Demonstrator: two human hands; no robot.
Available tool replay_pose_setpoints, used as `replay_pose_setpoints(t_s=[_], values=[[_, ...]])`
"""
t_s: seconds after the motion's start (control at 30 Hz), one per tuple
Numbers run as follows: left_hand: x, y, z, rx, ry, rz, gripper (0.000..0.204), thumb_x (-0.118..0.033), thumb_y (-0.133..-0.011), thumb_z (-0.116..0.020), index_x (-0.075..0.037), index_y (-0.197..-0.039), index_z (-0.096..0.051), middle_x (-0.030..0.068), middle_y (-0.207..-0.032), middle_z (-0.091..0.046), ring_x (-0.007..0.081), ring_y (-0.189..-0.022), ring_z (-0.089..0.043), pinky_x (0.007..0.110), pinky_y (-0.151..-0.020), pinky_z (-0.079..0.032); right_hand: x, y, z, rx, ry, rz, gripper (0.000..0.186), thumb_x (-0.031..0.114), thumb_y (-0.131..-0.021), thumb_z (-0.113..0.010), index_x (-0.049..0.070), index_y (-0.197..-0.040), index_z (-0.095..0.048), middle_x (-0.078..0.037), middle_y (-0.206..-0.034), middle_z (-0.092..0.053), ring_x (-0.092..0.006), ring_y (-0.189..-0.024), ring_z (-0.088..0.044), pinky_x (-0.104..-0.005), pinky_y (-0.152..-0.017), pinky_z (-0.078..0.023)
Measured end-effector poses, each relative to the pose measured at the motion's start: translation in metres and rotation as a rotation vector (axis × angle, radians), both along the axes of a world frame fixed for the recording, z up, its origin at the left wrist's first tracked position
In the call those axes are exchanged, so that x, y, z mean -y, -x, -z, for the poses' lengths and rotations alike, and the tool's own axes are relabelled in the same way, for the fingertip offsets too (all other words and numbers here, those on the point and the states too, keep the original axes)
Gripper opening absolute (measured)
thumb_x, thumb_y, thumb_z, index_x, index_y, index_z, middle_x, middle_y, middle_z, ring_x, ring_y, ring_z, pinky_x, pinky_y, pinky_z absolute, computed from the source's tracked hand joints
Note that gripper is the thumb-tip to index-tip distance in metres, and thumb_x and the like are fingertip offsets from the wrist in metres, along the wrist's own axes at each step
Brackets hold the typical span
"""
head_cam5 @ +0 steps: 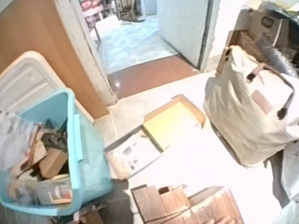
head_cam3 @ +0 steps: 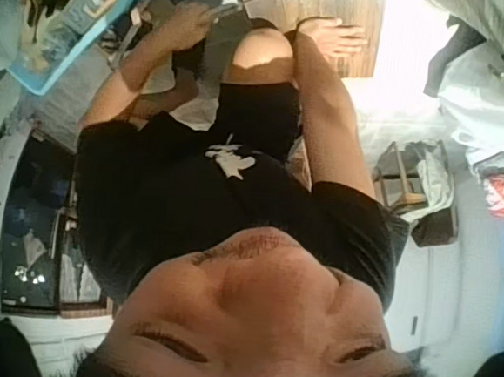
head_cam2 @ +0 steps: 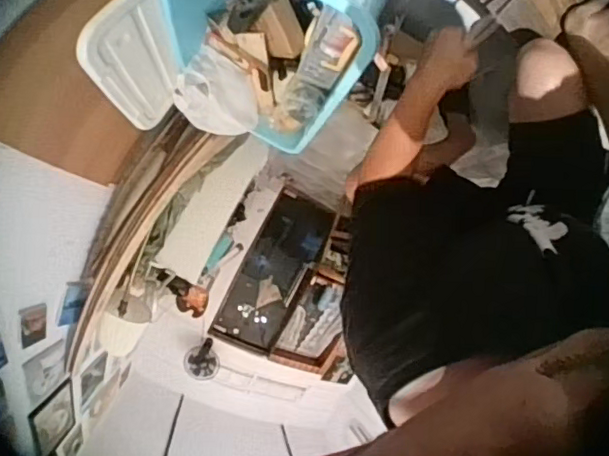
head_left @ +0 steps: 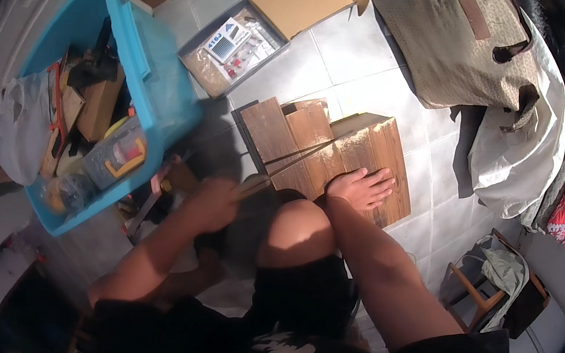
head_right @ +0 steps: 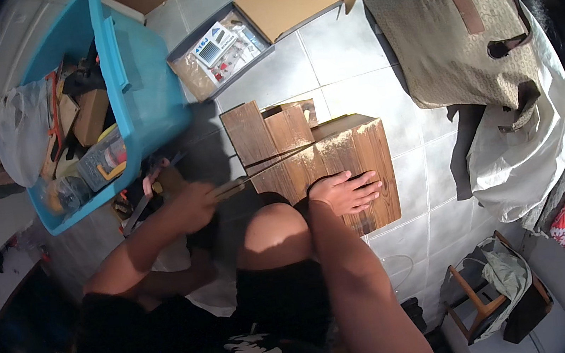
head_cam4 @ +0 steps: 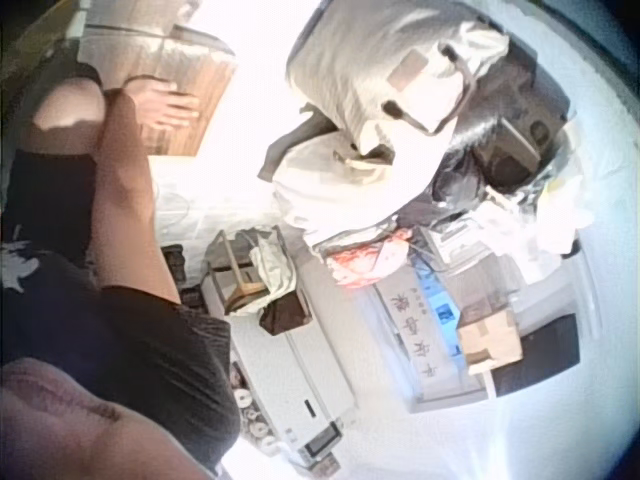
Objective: The person saws a piece of wood by hand while sitting on the floor.
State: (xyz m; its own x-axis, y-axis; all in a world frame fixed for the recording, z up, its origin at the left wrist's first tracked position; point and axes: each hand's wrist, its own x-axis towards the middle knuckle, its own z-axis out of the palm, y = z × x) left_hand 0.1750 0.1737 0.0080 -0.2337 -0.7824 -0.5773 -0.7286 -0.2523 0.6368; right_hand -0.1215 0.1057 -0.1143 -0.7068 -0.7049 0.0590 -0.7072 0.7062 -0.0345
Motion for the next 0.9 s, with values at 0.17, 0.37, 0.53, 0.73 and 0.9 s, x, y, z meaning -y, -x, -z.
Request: replay_pose_setpoints(t_s=[0.17, 0.37, 0.53, 0.73, 0.9], values=[[0.025, -0.008, -0.057, 0.063, -0.197, -0.071, 0.017, -0.012, -0.082, -0.061, 0.002, -0.086, -0.070, 0.0278, -0.090, -0.070, 0.0476, -0.093, -0.068, 0.054, -0.086, -0.055, -0.001, -0.013, -0.003, 0.027, -0.030, 0.004, 0.065, 0.049, -0.108, -0.026, 0.018, -0.164, -0.027, -0.014, -0.172, -0.019, -0.0374, -0.158, -0.018, -0.0576, -0.125, -0.017], [0.090, 0.064, 0.028, 0.122, -0.010, -0.010, 0.022, -0.018, -0.083, -0.066, 0.001, -0.093, -0.073, 0.0290, -0.091, -0.070, 0.0474, -0.092, -0.069, 0.054, -0.082, -0.056, 0.015, -0.012, -0.015, 0.088, 0.007, 0.018, 0.066, 0.042, -0.107, -0.038, 0.015, -0.165, -0.023, -0.016, -0.173, -0.013, -0.0390, -0.159, -0.013, -0.0588, -0.125, -0.012], [0.096, 0.062, 0.079, -0.178, 0.045, 0.198, 0.021, -0.016, -0.090, -0.065, 0.003, -0.084, -0.070, 0.0201, -0.075, -0.071, 0.0307, -0.069, -0.069, 0.047, -0.065, -0.051, 0.010, 0.008, -0.013, 0.171, 0.016, -0.046, 0.071, 0.035, -0.101, -0.045, 0.006, -0.163, -0.025, -0.027, -0.170, -0.011, -0.0472, -0.157, -0.006, -0.0642, -0.125, -0.005], [0.131, 0.035, 0.003, -0.027, -0.367, -0.061, 0.017, -0.019, -0.096, -0.067, -0.002, -0.095, -0.066, 0.0026, -0.062, -0.056, 0.0153, -0.051, -0.057, 0.031, -0.047, -0.044, 0.045, -0.018, -0.060, 0.498, 0.029, -0.097, 0.068, 0.041, -0.109, -0.028, 0.007, -0.166, -0.013, -0.021, -0.173, -0.003, -0.0444, -0.158, 0.002, -0.0595, -0.128, -0.001], [0.086, 0.092, 0.029, -0.077, -0.387, 0.085, 0.020, -0.023, -0.096, -0.071, -0.005, -0.098, -0.062, 0.0028, -0.072, -0.060, 0.0143, -0.060, -0.059, 0.032, -0.052, -0.046, -0.026, 0.034, -0.039, 0.395, -0.027, 0.029, 0.069, 0.042, -0.109, -0.025, 0.008, -0.166, -0.008, -0.019, -0.173, 0.005, -0.0421, -0.159, 0.004, -0.0560, -0.129, 0.000]])
